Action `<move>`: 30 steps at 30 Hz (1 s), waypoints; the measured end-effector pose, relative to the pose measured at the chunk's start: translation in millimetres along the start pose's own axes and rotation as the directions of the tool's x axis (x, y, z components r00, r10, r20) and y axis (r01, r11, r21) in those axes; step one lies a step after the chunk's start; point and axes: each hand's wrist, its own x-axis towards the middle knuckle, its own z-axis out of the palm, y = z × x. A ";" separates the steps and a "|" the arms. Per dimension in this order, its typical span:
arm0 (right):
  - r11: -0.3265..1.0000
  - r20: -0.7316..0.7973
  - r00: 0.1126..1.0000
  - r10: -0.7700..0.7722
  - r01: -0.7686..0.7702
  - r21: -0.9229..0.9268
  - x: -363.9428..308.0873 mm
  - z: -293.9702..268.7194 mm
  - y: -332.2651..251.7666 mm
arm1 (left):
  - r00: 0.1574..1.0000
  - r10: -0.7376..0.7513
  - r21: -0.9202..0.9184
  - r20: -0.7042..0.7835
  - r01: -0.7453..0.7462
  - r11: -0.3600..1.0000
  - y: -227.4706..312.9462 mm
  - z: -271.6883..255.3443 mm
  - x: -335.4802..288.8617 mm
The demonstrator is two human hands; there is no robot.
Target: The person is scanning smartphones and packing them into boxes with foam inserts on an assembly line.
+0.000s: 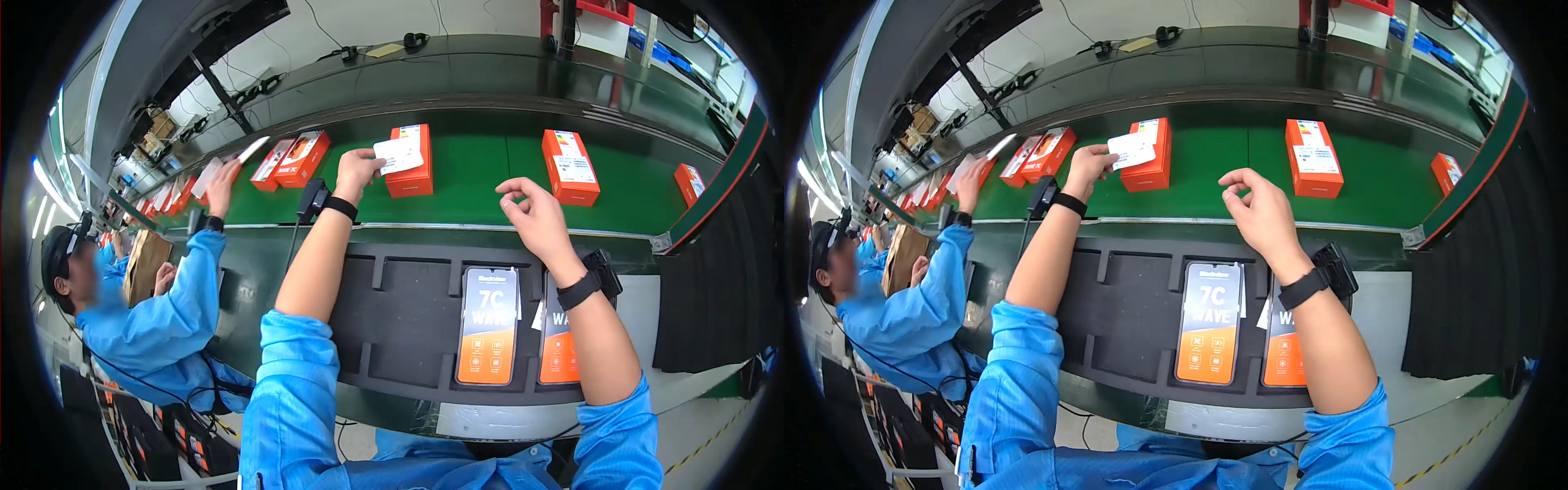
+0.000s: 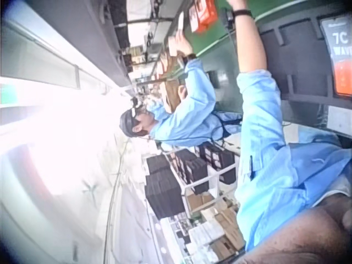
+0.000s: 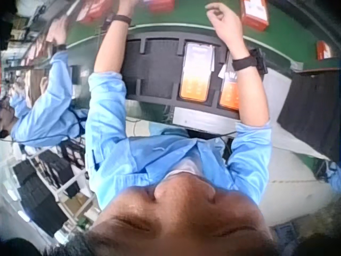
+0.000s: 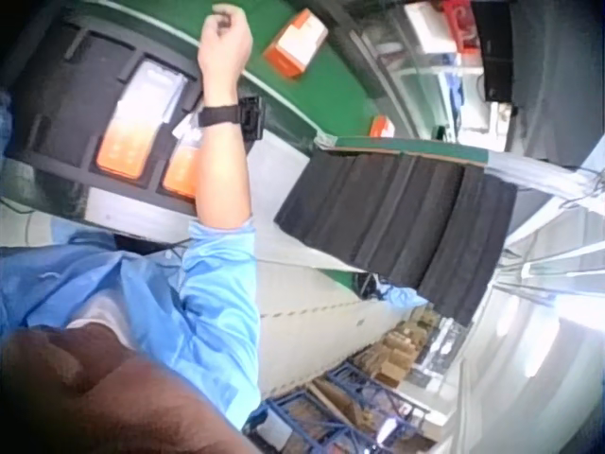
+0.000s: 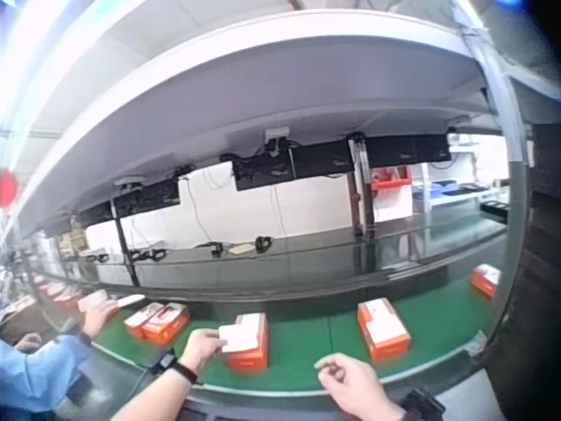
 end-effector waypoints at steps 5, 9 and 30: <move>0.986 0.079 0.997 -0.012 0.025 -0.167 0.5 -2.6 16.1 | 0.983 0.113 0.344 0.142 -0.156 0.926 -16.3 35.9 21.4; 0.986 0.066 0.996 -0.067 0.076 -0.149 13.3 1.0 13.1 | 0.939 0.343 0.432 -0.016 -0.303 0.849 -27.8 27.5 32.9; 0.988 0.213 0.974 -0.074 0.101 -0.117 -13.5 -4.1 -22.8 | 0.598 -0.124 -0.045 0.792 0.259 0.965 76.8 24.3 -290.6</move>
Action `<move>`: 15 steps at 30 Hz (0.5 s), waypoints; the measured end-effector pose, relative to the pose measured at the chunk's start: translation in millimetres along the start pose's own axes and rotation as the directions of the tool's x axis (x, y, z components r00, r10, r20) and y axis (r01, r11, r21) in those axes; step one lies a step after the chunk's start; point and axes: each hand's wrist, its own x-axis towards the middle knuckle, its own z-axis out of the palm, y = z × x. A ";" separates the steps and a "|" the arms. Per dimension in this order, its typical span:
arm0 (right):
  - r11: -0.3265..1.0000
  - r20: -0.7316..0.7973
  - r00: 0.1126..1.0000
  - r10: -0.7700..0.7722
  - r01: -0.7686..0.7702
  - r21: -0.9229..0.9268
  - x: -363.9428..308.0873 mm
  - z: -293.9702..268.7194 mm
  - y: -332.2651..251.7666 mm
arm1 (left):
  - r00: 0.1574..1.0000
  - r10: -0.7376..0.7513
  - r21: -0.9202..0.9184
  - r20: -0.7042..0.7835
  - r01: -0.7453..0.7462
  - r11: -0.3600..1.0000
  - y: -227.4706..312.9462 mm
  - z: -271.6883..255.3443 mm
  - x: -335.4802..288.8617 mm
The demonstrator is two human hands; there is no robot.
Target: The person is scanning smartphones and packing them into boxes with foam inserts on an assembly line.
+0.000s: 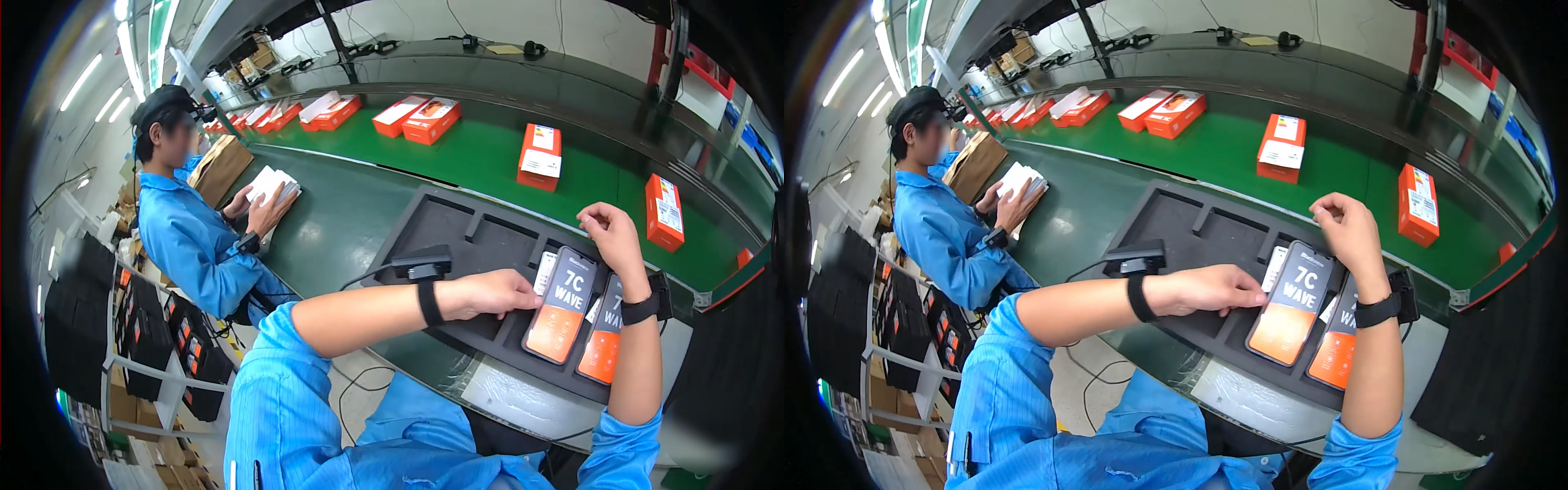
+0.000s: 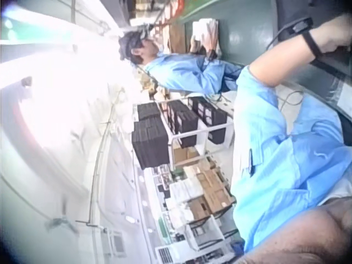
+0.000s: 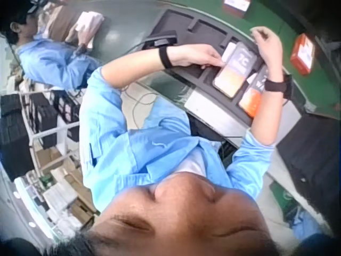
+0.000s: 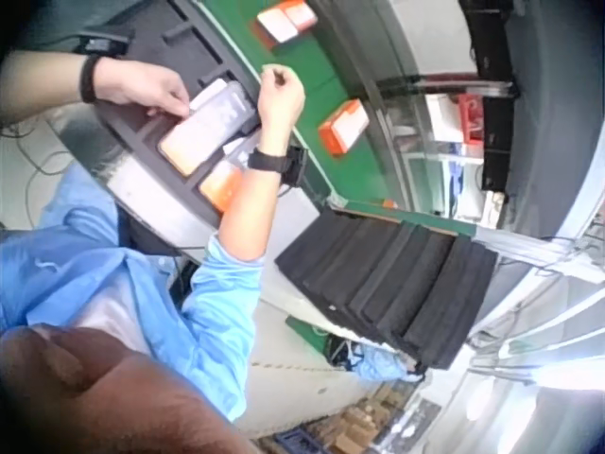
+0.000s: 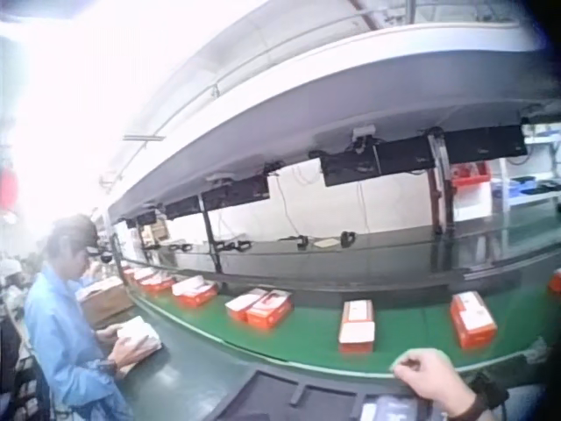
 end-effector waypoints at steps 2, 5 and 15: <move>1.000 0.004 1.000 -0.010 0.010 -0.023 2.8 -1.7 2.4 | 0.997 0.055 0.016 -0.052 -0.055 0.998 3.8 9.2 6.2; 0.999 -0.011 1.000 -0.016 0.015 -0.032 2.3 -4.4 1.1 | 0.975 0.199 -0.091 -0.101 -0.208 0.974 -11.3 16.3 21.9; 0.999 -0.106 0.994 -0.022 0.017 -0.047 -7.6 -16.9 -12.2 | 0.896 0.297 -0.403 -0.331 -0.419 0.814 -11.1 10.3 -19.5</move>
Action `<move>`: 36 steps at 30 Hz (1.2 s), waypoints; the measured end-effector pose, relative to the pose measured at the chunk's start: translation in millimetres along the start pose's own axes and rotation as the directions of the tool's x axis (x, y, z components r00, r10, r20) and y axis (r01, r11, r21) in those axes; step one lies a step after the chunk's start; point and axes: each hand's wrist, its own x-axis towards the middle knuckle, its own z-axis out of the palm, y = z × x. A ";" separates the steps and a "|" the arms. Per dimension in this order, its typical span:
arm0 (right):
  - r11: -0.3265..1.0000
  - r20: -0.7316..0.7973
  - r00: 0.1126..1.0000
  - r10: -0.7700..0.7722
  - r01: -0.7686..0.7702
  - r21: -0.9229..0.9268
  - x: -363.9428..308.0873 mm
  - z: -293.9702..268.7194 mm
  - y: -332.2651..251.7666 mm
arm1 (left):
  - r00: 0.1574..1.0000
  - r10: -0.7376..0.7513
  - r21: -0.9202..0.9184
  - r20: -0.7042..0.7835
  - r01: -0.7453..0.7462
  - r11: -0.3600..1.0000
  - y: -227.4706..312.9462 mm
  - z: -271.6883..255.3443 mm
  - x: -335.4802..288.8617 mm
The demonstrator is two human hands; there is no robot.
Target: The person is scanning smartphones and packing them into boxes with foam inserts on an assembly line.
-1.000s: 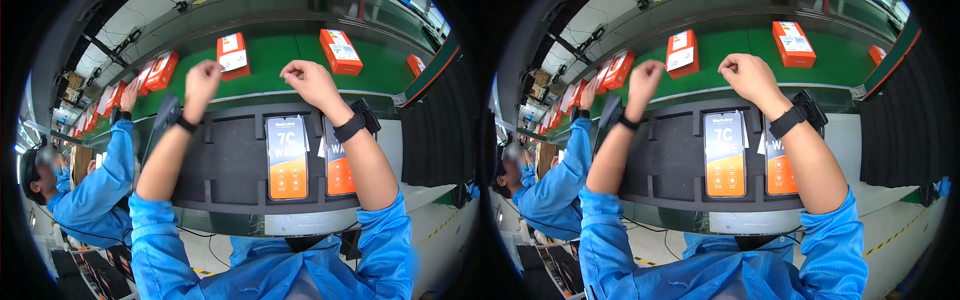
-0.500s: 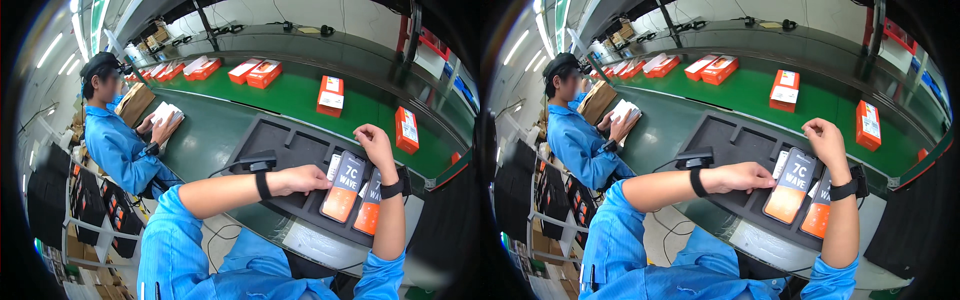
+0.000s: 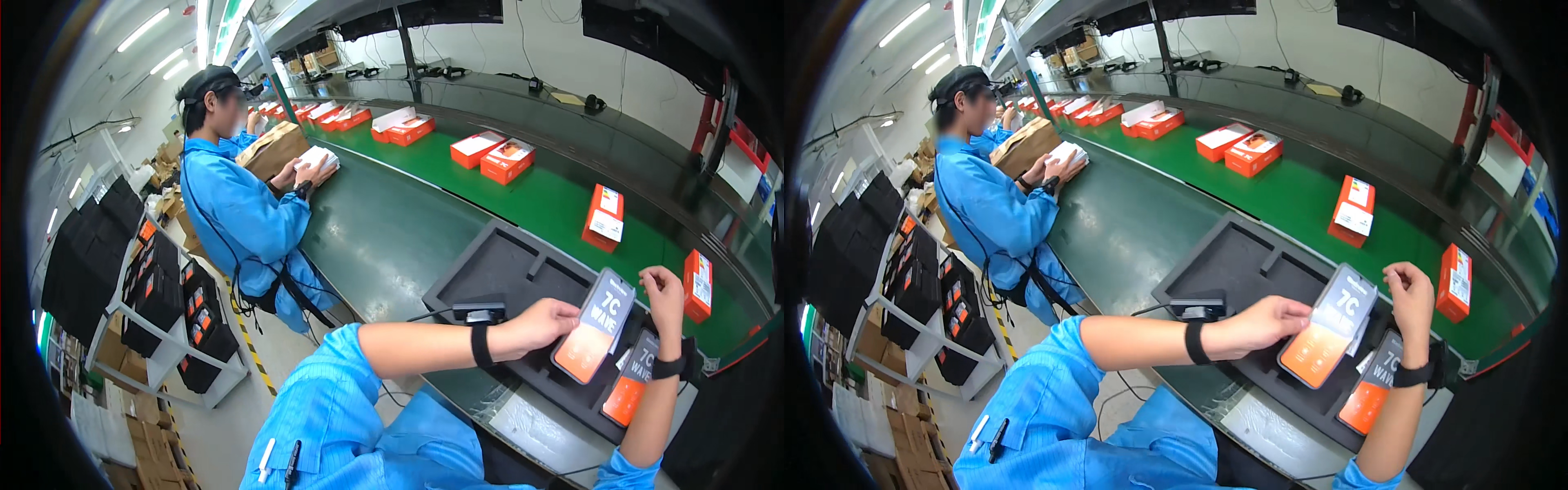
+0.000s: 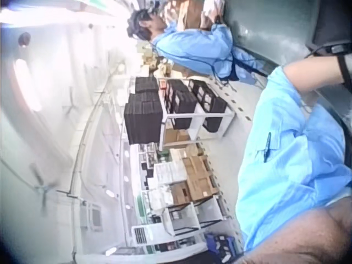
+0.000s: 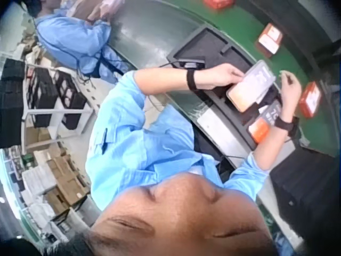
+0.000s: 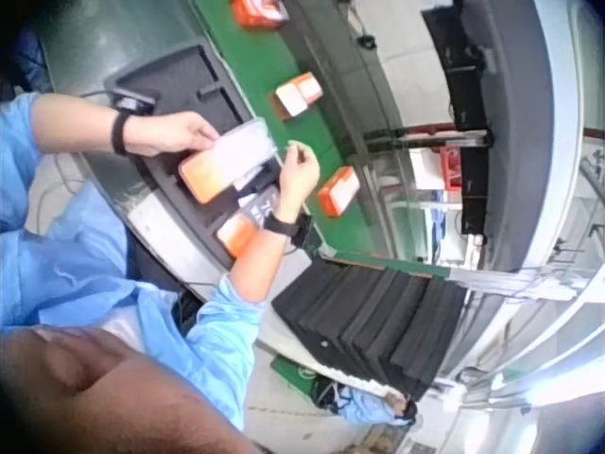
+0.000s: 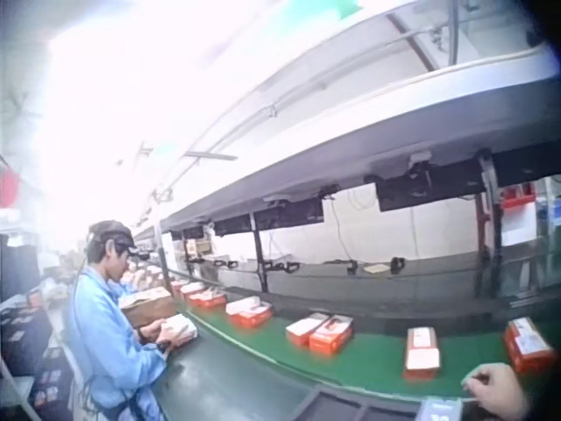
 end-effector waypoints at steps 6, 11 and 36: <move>0.950 0.319 0.939 -0.126 0.207 -0.234 -29.1 19.3 -32.9 | 0.966 0.192 -0.121 -0.172 -0.214 0.969 38.0 -67.2 23.5; 0.746 0.361 0.929 -0.074 0.292 -0.598 -67.3 37.0 -54.9 | 0.839 0.348 0.055 -0.419 -0.359 0.932 25.7 -134.2 116.0; 0.954 0.569 0.815 -0.109 0.247 -0.172 -25.3 66.5 -115.3 | 0.425 0.763 0.872 -0.487 0.283 0.399 116.8 -445.6 322.2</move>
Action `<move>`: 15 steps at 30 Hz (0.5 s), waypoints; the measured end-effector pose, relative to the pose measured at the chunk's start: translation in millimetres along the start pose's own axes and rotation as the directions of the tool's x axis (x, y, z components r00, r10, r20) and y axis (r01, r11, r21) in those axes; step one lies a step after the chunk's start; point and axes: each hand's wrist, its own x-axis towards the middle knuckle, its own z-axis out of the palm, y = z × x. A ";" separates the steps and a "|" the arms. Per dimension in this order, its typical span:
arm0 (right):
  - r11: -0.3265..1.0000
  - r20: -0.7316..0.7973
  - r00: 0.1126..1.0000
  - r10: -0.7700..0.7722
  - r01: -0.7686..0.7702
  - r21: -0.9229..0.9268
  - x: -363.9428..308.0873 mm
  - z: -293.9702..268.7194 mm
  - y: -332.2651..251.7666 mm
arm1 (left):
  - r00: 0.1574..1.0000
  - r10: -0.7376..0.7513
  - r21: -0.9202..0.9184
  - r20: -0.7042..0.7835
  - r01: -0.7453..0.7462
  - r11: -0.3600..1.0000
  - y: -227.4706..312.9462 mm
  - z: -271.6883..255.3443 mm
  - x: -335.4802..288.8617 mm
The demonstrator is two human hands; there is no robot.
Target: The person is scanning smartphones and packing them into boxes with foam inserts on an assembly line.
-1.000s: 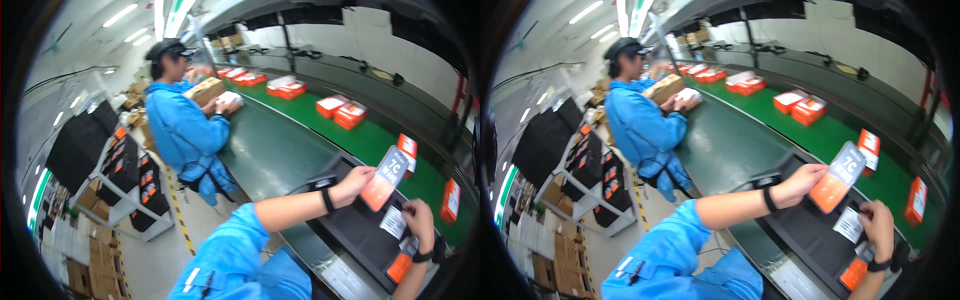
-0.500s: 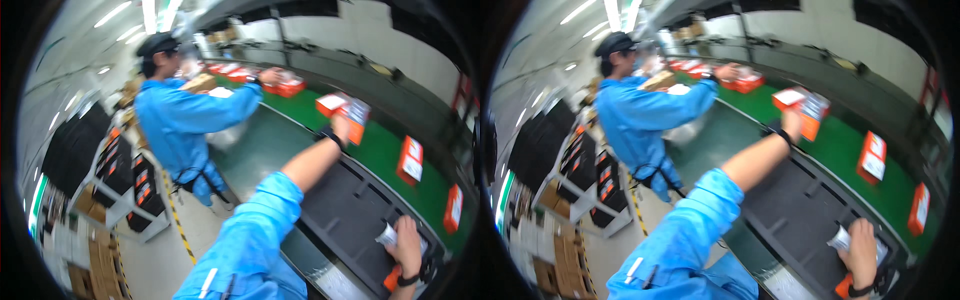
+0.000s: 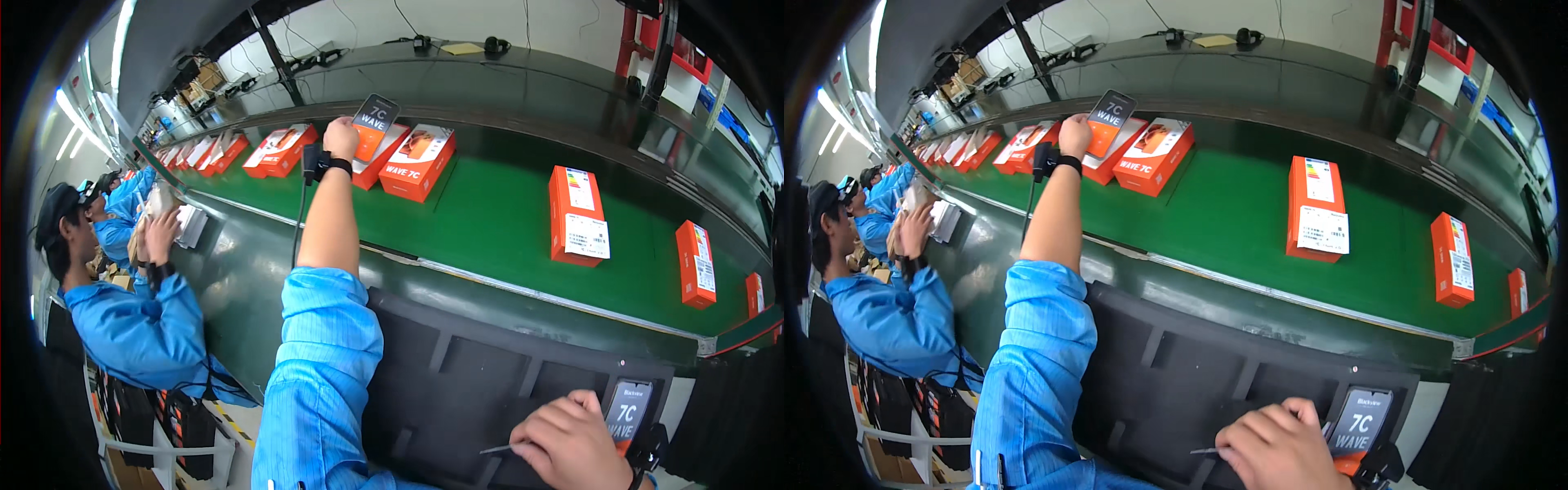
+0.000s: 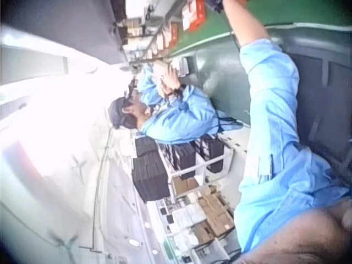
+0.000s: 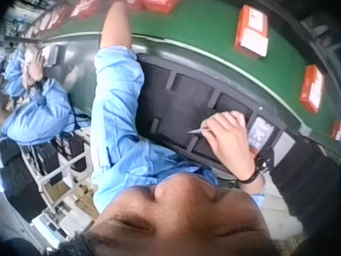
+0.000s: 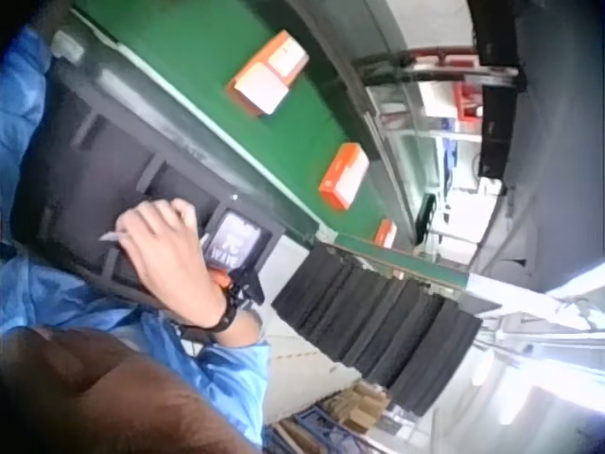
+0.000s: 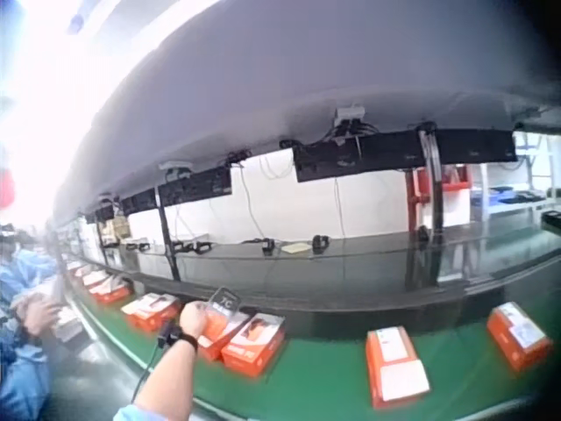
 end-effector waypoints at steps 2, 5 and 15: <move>0.995 0.003 0.999 0.052 -0.052 0.088 8.6 8.9 4.8 | 0.996 -0.033 -0.008 0.077 0.033 0.999 -16.8 -0.4 -1.6; 0.991 0.031 0.999 0.034 -0.037 0.128 27.4 17.0 9.3 | 0.988 -0.108 0.062 0.109 0.102 0.993 -57.7 -2.2 -1.4; 0.983 0.042 0.999 0.034 -0.041 0.181 48.2 25.2 -0.9 | 0.906 -0.097 0.272 0.412 -0.021 0.962 -89.8 5.6 15.0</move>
